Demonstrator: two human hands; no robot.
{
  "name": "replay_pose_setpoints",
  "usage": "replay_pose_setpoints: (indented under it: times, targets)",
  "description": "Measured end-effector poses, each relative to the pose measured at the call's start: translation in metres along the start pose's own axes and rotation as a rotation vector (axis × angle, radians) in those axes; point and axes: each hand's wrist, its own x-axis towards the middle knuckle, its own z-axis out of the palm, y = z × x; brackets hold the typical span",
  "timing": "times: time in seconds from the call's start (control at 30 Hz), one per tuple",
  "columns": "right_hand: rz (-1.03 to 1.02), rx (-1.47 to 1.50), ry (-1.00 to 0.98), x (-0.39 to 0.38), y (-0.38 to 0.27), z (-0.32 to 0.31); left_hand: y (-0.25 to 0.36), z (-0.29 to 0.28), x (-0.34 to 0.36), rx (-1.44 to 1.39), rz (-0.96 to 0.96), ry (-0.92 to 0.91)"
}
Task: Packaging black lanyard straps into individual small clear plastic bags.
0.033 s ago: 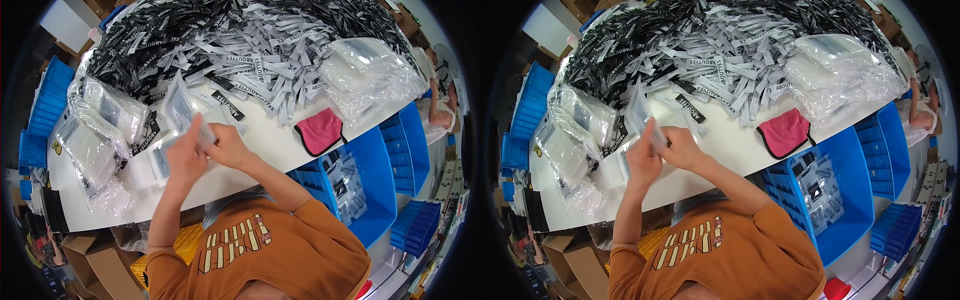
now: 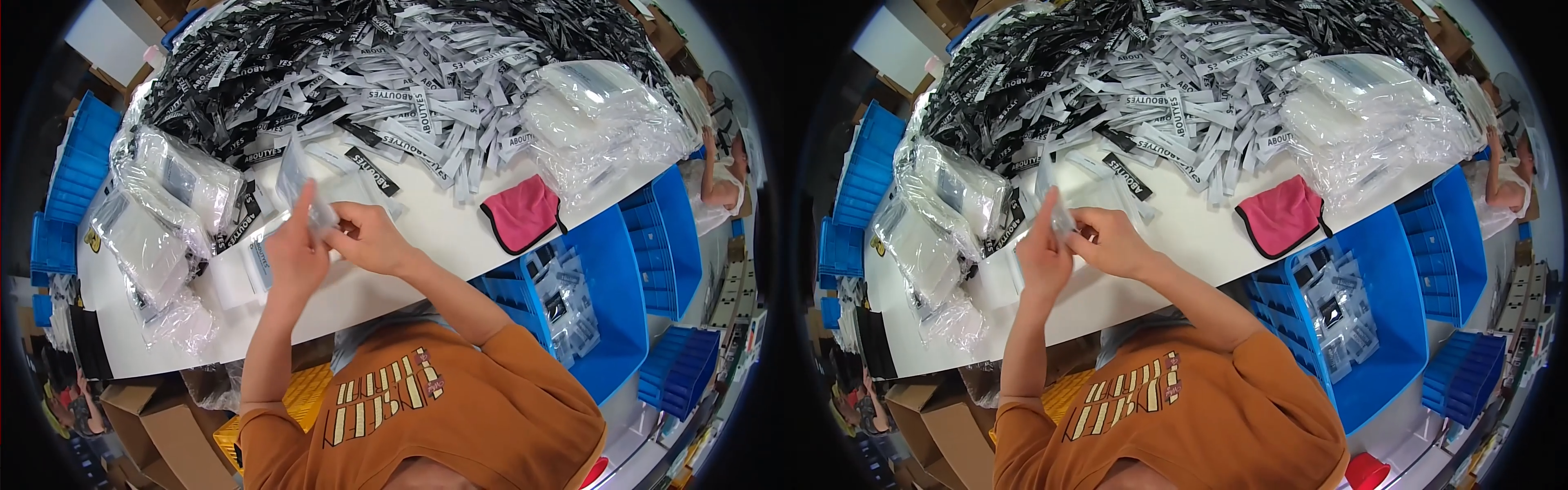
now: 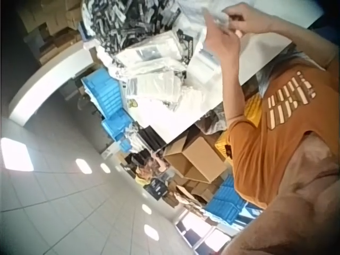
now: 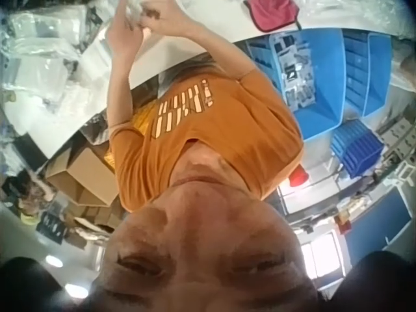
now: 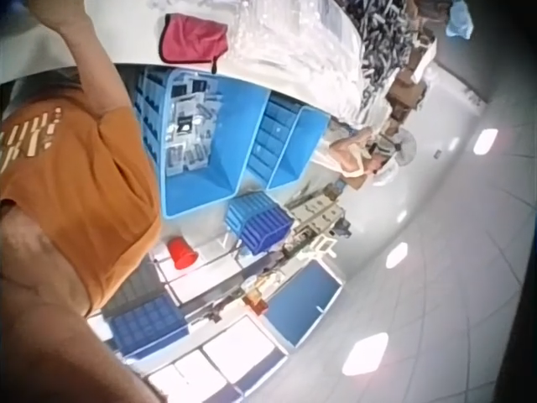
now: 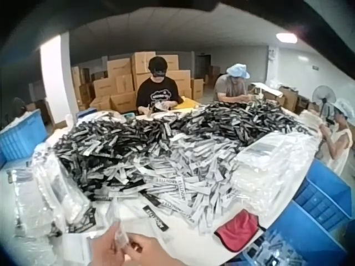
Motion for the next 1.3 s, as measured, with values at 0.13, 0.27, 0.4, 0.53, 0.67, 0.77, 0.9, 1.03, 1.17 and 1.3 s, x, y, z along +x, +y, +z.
replay_pose_setpoints:
  times: [0.13,0.27,0.4,0.53,0.67,0.77,0.9,1.03,1.17,1.3]
  targets:
    - [-0.066,0.172,0.053,-0.001,0.015,-0.005,0.018,-0.004,-0.002,-0.254,-0.102,-0.077]
    - [-0.016,0.141,-0.061,-0.001,0.02,-0.017,0.032,-0.036,0.019,-0.315,-0.299,-0.561]
    - [-0.129,0.008,-0.198,-0.005,0.007,-0.024,0.017,-0.055,0.057,0.199,0.357,-0.125]
    - [-0.111,0.155,-0.255,-0.003,0.017,-0.033,0.008,-0.069,0.059,-0.217,-0.078,-0.568]
    - [0.06,0.455,-0.206,-0.01,0.009,-0.035,-0.01,-0.058,0.056,-0.299,-0.424,-0.611]
    - [0.004,0.066,-0.159,-0.008,-0.011,-0.038,-0.012,-0.041,0.045,-0.68,-0.572,-0.627]
    - [-0.035,0.022,-0.148,-0.006,-0.005,-0.035,-0.009,-0.032,0.032,-0.733,-0.582,-0.533]
    - [-0.055,-0.018,-0.183,-0.01,-0.007,-0.035,-0.011,-0.036,0.024,-0.787,-0.619,-0.434]
    - [-0.205,-0.202,-0.158,-0.019,0.003,-0.038,-0.005,-0.045,0.028,-0.355,-0.173,-0.294]
    - [-0.431,-0.369,-0.104,-0.029,-0.004,-0.033,0.016,-0.04,0.029,-0.021,0.241,-0.446]
